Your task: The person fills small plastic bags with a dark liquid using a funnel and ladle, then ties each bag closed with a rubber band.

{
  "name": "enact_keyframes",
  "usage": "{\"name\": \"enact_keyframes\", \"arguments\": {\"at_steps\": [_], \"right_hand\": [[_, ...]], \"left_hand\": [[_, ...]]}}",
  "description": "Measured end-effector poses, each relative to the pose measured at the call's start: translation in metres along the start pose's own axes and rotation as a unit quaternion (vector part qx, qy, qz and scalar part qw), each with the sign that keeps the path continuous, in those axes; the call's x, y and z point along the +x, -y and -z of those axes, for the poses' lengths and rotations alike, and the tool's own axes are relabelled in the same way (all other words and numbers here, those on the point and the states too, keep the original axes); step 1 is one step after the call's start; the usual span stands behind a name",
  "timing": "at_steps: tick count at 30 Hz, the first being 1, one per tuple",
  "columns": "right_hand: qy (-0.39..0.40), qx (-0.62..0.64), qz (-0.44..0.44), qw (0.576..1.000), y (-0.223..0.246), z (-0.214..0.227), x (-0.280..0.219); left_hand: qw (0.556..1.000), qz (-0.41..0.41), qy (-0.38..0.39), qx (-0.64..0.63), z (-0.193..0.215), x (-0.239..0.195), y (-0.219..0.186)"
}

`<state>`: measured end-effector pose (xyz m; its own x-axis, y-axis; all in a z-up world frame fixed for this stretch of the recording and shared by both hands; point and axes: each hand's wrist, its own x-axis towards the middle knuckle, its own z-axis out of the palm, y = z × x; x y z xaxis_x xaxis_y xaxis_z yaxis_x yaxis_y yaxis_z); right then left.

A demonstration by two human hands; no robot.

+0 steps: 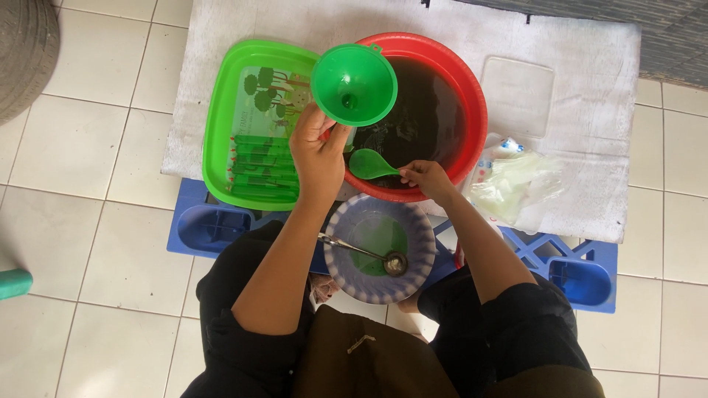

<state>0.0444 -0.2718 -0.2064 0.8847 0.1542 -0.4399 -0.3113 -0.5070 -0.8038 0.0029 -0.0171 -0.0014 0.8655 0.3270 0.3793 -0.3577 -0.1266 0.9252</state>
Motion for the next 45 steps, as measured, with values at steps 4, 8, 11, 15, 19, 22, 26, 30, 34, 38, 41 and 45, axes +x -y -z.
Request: {"name": "enact_keyframes", "arguments": {"at_steps": [4, 8, 11, 15, 19, 22, 26, 30, 34, 38, 41, 45], "right_hand": [[0.013, 0.045, 0.025, 0.999, 0.023, 0.017, -0.008], [-0.02, 0.078, 0.107, 0.991, 0.07, 0.046, -0.031], [-0.05, 0.081, 0.139, 0.986, 0.096, 0.068, -0.041], [-0.122, 0.051, 0.148, 0.98, 0.13, 0.095, -0.058], [-0.16, 0.04, 0.147, 0.975, 0.149, 0.121, -0.073], [-0.186, 0.014, 0.153, 0.97, 0.165, 0.135, -0.092], [-0.226, -0.035, 0.149, 0.962, 0.186, 0.141, -0.121], [-0.245, -0.045, 0.18, 0.952, 0.202, 0.139, -0.145], [-0.257, -0.062, 0.183, 0.947, 0.208, 0.139, -0.156], [-0.257, -0.058, 0.191, 0.946, 0.207, 0.138, -0.156], [-0.266, -0.058, 0.214, 0.938, 0.203, 0.14, -0.154], [-0.273, -0.041, 0.229, 0.933, 0.201, 0.144, -0.155]], "left_hand": [[1.0, -0.026, -0.003, -0.015, 0.002, -0.001, 0.017], [0.999, -0.029, -0.016, 0.0, -0.002, 0.0, 0.003], [0.999, -0.03, -0.007, 0.006, -0.004, -0.002, -0.002], [1.0, -0.009, 0.014, 0.015, -0.012, -0.008, 0.036], [0.998, 0.019, 0.039, 0.05, -0.018, -0.012, 0.026], [0.996, 0.031, 0.057, 0.066, -0.025, -0.019, 0.046], [0.994, 0.049, 0.081, 0.062, -0.032, -0.022, 0.02], [0.994, 0.046, 0.083, 0.063, -0.037, -0.028, 0.038], [0.994, 0.032, 0.075, 0.069, -0.037, -0.026, 0.013], [0.994, 0.036, 0.083, 0.066, -0.036, -0.025, 0.013], [0.992, 0.05, 0.089, 0.076, -0.035, -0.026, 0.024], [0.99, 0.059, 0.094, 0.087, -0.037, -0.026, 0.005]]}}
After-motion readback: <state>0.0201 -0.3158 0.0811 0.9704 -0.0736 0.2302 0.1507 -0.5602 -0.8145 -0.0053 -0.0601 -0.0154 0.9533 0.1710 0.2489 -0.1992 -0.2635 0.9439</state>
